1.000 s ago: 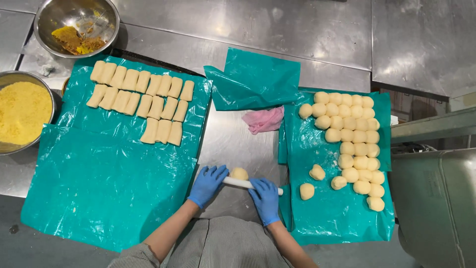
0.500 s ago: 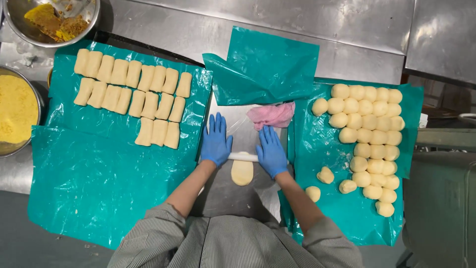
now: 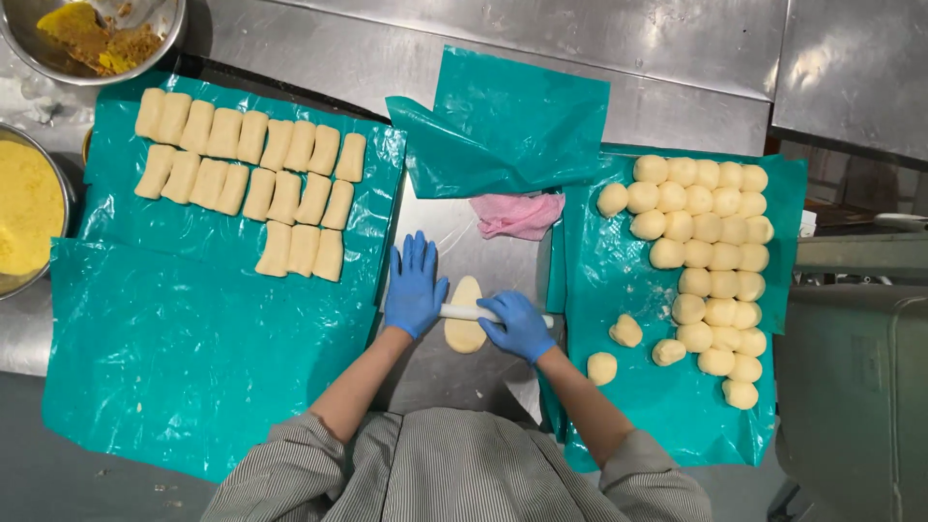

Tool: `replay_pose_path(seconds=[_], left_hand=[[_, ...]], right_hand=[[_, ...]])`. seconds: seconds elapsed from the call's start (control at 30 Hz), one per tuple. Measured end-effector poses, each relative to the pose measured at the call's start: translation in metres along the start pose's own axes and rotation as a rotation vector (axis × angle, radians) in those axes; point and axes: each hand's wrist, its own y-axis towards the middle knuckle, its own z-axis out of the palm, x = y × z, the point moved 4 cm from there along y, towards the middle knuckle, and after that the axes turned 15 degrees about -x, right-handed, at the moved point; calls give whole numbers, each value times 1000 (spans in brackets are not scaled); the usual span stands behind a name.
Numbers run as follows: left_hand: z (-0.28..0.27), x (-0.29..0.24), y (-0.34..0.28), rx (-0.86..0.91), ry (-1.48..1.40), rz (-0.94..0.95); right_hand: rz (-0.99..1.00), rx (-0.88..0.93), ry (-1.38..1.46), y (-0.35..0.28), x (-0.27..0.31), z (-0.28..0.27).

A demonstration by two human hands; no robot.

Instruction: Rolling out dough balls into flat ovals and folding them into rectangular shapes using a small rolling pin.

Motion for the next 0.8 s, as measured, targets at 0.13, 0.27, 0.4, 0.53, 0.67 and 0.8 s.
replay_pose_path(seconds=[0.13,0.27,0.4,0.53,0.67,0.8], left_hand=[[1,1,-6,14,-35,-63],[-4,7,19,-146,-36,-77],[4,-1,-7,2,-20,-28],[-6,-15,-58,99,40,-90],[-10,-26,-115,179,30,-69],[-13,-28,-161,114,-110,-70]], right_hand=[[517,-200,218,-12,-31,12],[322,-325,-116,14,-46,5],[142,-277,-421,19,-7,-3],[273,-156,-508,-38,5,14],[287,-90,-571,-104,27,36],[287,-184,-506,-137,49,38]])
